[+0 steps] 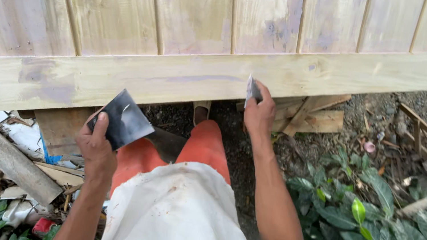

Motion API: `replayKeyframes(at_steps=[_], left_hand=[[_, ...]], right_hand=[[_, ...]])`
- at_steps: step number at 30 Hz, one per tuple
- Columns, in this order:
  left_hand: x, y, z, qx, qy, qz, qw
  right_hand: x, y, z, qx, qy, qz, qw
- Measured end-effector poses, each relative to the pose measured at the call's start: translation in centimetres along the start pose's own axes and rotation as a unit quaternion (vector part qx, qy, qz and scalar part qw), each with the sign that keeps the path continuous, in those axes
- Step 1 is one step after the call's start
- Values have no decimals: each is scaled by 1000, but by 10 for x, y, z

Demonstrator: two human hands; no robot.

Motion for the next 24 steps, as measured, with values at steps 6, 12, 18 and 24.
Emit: replayKeyframes(at_steps=[6,12,18,24], left_hand=[[5,128,4,-82,100,58,990],[4,188,-10,-122,148,22,981],[5,218,-6,-116,109,57,986],[-2,229,2,-120,120,-10,985]], right_hand=[[4,-36,21,-28,-44,-163,985],[49,-106,-1,-6,56,-282,958],[92,-177,-44,-11,119,-276,954],[131,-239,-80,4,163,-238,958]])
Point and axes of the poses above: each hand's wrist, its own z-axis towards the middle knuckle, its own y-axis out of the back of the hand, x = y × z, the point moved 6 cm from there along z, towards the middle knuckle, and after that the axes turned 14 degrees about y, right-handed, at the moved point
